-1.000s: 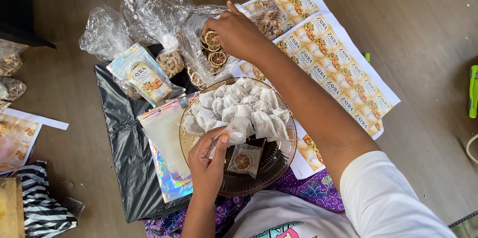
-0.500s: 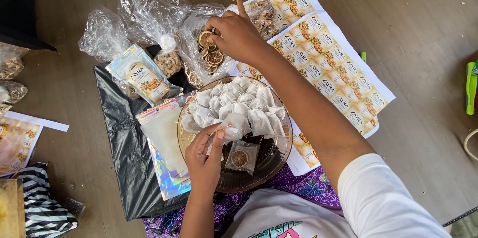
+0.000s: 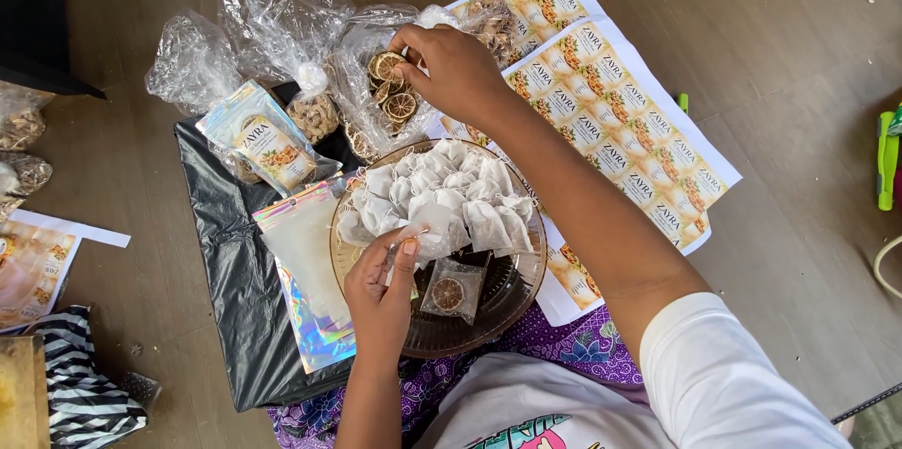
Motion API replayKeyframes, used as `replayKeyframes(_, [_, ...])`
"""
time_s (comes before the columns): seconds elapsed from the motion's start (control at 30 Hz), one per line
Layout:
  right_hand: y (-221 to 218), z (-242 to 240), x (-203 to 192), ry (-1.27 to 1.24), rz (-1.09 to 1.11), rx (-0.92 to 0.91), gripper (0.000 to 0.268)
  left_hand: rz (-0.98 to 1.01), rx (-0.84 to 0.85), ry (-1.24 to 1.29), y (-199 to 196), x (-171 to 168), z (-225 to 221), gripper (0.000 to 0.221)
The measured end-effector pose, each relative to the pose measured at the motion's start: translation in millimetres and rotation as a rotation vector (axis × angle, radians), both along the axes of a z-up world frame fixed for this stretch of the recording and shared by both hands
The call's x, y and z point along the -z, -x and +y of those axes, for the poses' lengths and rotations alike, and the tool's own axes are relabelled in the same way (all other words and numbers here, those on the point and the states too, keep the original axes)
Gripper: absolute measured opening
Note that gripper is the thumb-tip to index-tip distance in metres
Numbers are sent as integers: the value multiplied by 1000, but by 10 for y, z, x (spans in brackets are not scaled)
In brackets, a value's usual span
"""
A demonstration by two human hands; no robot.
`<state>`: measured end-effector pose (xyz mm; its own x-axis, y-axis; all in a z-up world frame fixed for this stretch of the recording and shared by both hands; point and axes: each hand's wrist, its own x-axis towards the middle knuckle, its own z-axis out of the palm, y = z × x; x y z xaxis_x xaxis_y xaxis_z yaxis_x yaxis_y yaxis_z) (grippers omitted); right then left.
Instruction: Manually filling small mesh tea bags with dried fruit slices and organizing them in a tray.
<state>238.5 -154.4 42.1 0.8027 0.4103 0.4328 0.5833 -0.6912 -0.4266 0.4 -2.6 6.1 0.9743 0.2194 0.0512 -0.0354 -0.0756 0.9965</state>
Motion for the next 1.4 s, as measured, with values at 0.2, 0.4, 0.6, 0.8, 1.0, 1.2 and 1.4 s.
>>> replayKeyframes(0.2, [-134,103,132,153,-343,44,14,-7,9,-19,-7,4,8,20])
replayKeyframes(0.4, [-394,244,371,342,-232,-75,5,-13,18,-72,-11,2,20,22])
replayKeyframes(0.6, [-383,355,292,322,12,-70,32,-49,21,-170,-35,-88,8,22])
replayKeyframes(0.8, [-676,432,753,455,-198,127,10,-39,24,-155,-43,-93,15,22])
replayKeyframes(1.0, [-586,412,627,350,77,80,8,-32,27,-151,-35,-66,21,24])
replayKeyframes(1.2, [-511,412,530,434,224,55,45,-22,18,-162,-35,-84,18,24])
replayKeyframes(1.4, [-403,340,312,297,247,66,24,-38,14,-162,-36,-77,13,24])
